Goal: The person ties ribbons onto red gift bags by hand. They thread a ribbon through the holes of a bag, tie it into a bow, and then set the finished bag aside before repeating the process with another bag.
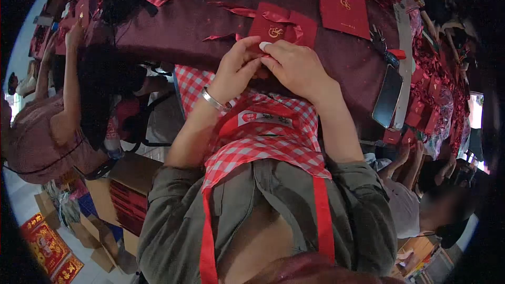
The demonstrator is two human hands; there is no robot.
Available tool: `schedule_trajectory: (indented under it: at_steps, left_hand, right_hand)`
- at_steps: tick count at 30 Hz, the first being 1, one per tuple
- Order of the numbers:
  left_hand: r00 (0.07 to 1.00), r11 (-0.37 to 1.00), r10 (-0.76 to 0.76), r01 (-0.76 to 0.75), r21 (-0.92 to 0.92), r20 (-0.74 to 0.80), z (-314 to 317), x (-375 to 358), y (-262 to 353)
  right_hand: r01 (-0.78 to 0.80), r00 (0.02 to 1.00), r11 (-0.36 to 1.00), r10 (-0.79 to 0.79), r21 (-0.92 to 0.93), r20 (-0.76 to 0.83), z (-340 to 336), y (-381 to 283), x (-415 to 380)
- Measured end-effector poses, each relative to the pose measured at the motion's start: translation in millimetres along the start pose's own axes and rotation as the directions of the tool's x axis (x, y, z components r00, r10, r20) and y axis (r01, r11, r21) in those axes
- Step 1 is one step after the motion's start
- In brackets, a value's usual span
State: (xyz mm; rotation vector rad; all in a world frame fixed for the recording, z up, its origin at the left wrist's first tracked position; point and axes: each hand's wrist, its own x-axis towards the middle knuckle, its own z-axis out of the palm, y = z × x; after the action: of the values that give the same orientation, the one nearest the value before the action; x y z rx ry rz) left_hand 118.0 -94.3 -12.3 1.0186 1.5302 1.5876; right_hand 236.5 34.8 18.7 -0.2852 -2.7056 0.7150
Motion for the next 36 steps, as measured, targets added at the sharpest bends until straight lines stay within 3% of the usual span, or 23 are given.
schedule_trajectory:
  at_steps: [2,5,6,8,11,13,15,22,24,27,29,36]
  left_hand:
    - [0.992,0.975,-0.099,0.112,-0.194,0.078,-4.4,2.1,-1.7]
    - [0.976,0.920,-0.186,0.214,-0.327,0.118,-7.4,2.7,-2.6]
    - [0.975,0.920,-0.188,0.217,-0.326,0.118,-9.6,3.5,2.3]
    - [0.946,0.943,-0.308,0.317,-0.097,0.101,-17.3,5.3,16.1]
    - [0.959,0.977,-0.213,0.213,-0.020,-0.187,-26.3,18.3,15.2]
    - [0.953,0.985,-0.170,0.174,-0.007,-0.251,-29.2,25.2,19.5]
    - [0.910,0.922,-0.385,0.372,-0.110,-0.154,-31.9,31.5,24.6]
    - [0.884,0.876,-0.467,0.461,-0.145,-0.007,-39.8,47.7,16.0]
    - [0.901,0.907,-0.418,0.422,-0.010,0.115,-40.9,49.9,2.1]
    - [0.877,0.903,-0.407,0.428,-0.030,0.254,-45.8,52.2,-3.5]
    - [0.865,0.891,-0.446,0.454,0.022,0.232,-46.4,53.9,-0.2]
    - [0.882,0.898,-0.438,0.438,0.042,0.172,-46.4,51.0,-3.9]
  right_hand:
    - [0.058,0.998,0.998,-0.058,0.026,0.014,-1.2,3.4,1.0]
    - [0.093,0.996,0.995,-0.093,0.046,-0.005,-2.6,7.8,2.1]
    - [0.092,0.996,0.995,-0.092,0.049,-0.006,-2.6,9.4,2.0]
    - [0.160,0.985,0.986,-0.157,0.039,-0.077,-2.7,12.7,2.7]
    - [0.122,0.984,0.992,-0.115,0.045,-0.135,3.0,23.2,3.8]
    - [0.093,0.983,0.993,-0.080,0.072,-0.165,9.3,30.8,7.4]
    - [0.065,0.981,0.993,-0.044,0.101,-0.190,14.9,35.3,7.6]
    - [-0.054,0.964,0.968,0.114,0.243,-0.240,27.5,38.8,7.3]
    - [-0.075,0.957,0.958,0.147,0.277,-0.250,28.0,40.2,7.4]
    - [-0.118,0.945,0.932,0.211,0.343,-0.249,26.6,41.9,8.4]
    - [-0.174,0.932,0.877,0.294,0.448,-0.214,24.5,42.6,8.7]
    - [-0.168,0.925,0.881,0.296,0.442,-0.238,25.2,45.0,6.3]
